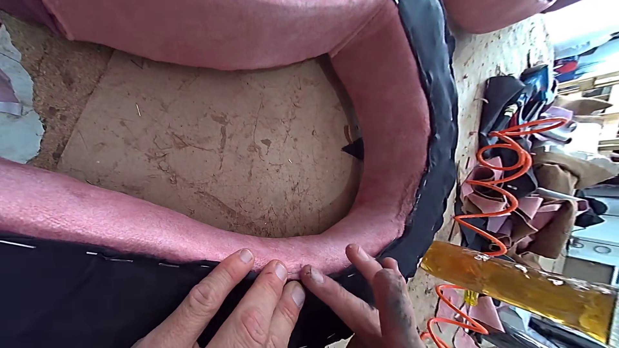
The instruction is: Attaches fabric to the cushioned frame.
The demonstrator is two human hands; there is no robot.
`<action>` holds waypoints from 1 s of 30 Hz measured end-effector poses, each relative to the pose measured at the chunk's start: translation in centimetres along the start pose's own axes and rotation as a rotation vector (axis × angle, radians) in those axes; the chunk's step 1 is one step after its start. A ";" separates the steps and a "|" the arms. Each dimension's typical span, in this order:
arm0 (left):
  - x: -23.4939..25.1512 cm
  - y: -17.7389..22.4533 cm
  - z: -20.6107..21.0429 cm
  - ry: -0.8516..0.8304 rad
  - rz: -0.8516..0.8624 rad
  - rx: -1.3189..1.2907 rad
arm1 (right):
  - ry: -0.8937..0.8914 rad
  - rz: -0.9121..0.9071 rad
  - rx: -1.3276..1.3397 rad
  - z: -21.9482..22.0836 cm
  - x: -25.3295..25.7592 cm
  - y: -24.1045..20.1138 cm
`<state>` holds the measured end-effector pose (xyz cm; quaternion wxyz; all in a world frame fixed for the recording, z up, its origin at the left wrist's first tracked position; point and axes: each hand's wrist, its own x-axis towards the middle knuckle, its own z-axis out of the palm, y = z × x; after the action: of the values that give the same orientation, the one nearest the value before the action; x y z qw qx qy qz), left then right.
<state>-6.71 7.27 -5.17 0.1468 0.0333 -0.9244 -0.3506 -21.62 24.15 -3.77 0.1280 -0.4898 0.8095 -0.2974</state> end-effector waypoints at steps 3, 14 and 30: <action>0.0 0.0 0.0 0.007 -0.010 -0.012 | 0.010 0.002 0.009 0.0 0.2 0.0; 0.0 0.0 0.0 0.010 -0.005 -0.017 | -0.017 0.022 0.007 -0.3 0.2 0.1; -0.1 -0.2 -0.1 0.001 0.007 -0.029 | 0.065 0.000 0.059 -0.9 0.4 0.2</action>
<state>-6.57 7.10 -5.24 0.1492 0.0282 -0.9191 -0.3635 -22.41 24.20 -3.15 0.1160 -0.4761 0.8040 -0.3368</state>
